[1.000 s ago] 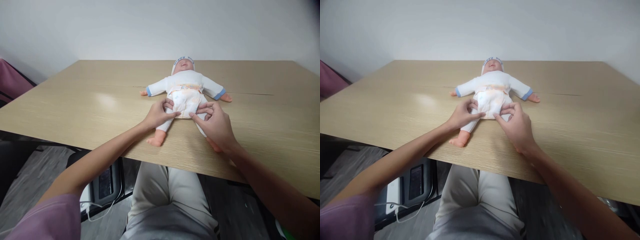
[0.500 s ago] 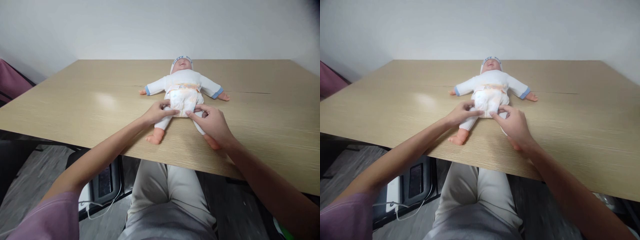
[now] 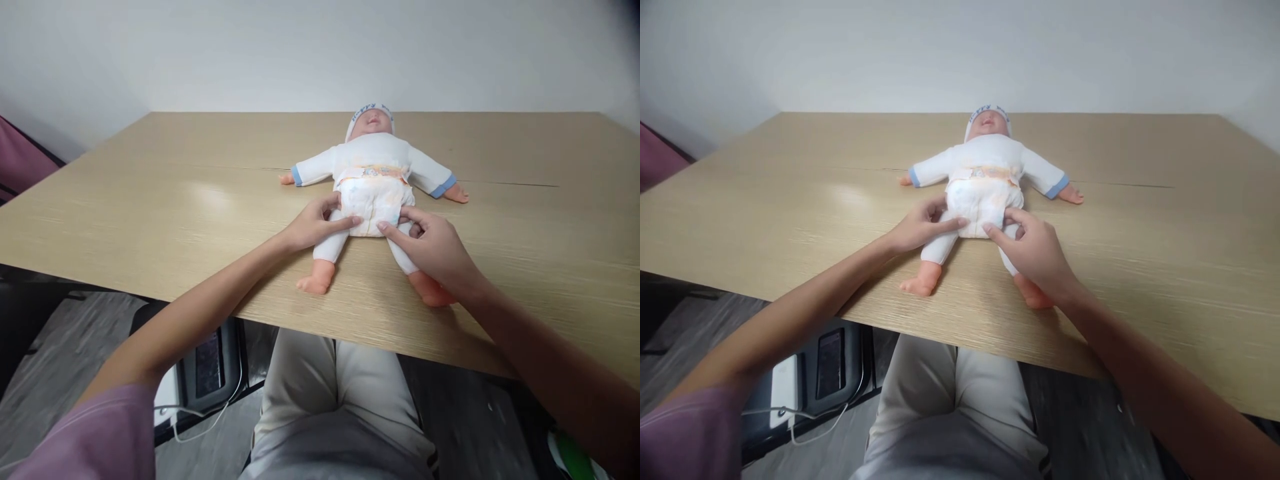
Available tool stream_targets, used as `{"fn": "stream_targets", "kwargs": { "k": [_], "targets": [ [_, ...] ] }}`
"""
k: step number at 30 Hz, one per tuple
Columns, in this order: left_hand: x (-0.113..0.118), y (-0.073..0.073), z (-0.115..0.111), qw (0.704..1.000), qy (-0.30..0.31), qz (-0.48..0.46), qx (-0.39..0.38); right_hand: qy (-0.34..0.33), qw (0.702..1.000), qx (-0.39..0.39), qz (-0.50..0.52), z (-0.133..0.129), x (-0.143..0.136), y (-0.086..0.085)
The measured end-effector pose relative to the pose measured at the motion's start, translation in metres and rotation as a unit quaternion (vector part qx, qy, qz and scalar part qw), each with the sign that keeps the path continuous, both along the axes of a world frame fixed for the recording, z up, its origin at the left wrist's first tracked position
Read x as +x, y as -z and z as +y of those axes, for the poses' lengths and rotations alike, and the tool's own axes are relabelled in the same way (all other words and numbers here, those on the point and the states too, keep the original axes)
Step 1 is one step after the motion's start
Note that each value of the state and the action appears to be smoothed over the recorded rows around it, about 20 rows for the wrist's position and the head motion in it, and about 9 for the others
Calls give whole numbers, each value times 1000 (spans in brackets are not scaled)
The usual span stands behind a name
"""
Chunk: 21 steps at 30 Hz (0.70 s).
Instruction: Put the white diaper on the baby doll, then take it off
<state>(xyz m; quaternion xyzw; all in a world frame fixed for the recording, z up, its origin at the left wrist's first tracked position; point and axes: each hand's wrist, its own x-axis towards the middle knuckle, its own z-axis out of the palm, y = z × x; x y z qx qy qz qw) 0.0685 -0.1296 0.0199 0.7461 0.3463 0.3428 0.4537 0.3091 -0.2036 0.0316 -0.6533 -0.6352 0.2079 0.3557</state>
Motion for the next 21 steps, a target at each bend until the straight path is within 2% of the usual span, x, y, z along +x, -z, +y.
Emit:
{"fn": "stream_targets", "kwargs": {
  "k": [3,6,13,17,21],
  "targets": [
    [-1,2,-1,999,27,-32,-21,-3,1000,-7,-19,-1,0,-1],
    [-1,2,-3,998,22,-45,-24,1,1000,-8,-28,-1,1,0],
    [-2,-2,-3,989,40,-77,-118,10,992,89,-92,-4,0,4],
    [-5,1,-1,986,60,-98,-118,-7,990,106,-94,-3,3,10],
    [-6,6,-1,989,50,-95,-102,1,988,138,-69,2,9,17]
  ]
}}
